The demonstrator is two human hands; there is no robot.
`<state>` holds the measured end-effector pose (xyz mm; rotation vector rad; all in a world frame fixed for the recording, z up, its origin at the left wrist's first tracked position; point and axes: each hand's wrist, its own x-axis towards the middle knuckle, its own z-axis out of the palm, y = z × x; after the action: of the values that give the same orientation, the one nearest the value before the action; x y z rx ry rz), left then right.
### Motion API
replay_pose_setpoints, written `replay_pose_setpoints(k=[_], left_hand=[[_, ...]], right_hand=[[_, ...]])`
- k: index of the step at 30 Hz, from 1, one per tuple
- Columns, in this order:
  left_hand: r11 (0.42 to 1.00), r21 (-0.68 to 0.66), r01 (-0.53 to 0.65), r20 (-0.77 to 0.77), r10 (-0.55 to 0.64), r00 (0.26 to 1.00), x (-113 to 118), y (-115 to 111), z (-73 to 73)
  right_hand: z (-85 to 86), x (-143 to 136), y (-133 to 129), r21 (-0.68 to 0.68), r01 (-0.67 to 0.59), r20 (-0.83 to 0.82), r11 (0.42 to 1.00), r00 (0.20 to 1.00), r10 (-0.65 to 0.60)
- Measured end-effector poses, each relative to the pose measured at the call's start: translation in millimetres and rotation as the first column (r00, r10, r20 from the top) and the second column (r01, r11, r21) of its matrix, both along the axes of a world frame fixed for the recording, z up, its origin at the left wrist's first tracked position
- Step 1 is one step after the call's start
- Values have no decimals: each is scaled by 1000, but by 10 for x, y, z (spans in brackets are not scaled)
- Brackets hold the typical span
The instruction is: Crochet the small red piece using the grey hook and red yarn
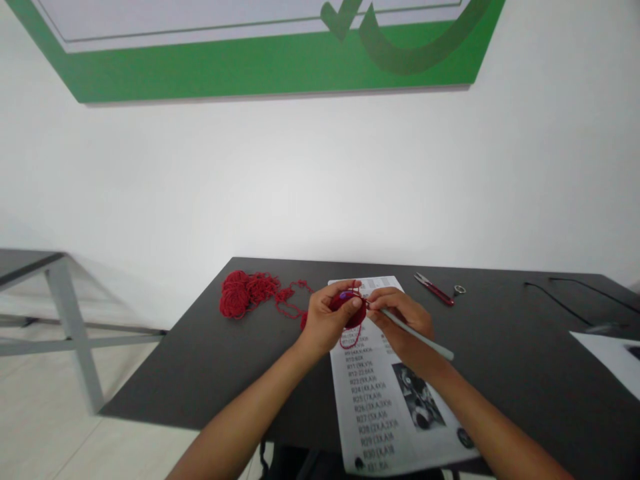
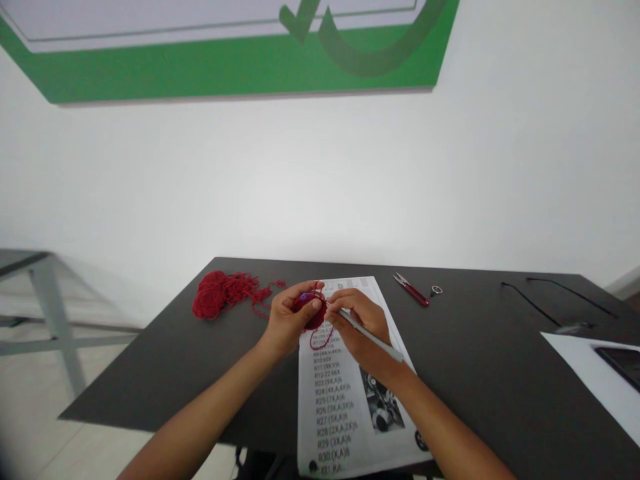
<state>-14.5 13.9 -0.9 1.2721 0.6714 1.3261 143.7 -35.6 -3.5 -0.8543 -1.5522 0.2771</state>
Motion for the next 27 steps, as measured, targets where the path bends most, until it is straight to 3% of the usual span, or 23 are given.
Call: replay_pose_setpoints(k=[3,8,14,18,23,27], left_hand=[[1000,26,7,0,-7,1000,-28,15,29],[992,-72,101,137,-90,986,-29,18,38],[970,-146,193,222,-158,962,-34,5,69],[940,-200,277,286,-214,934,-49,-9,74],[870,-270,412,405,-285,869,-65,-29,96],[849,-287,444,412,-309,857,-44,-65,94]], right_hand=[[30,58,2,-45,-55,6,997,998,55],[1,74,-20,-122,-108,-12,987,994,107],[-40,55,-68,-200,-134,-134,971,985,108],[-40,38,-92,-215,-228,-241,950,955,174],[-18,-70,-66,-157,-466,-504,871,796,335],[-5,-125,-19,-169,-585,-685,793,648,333]])
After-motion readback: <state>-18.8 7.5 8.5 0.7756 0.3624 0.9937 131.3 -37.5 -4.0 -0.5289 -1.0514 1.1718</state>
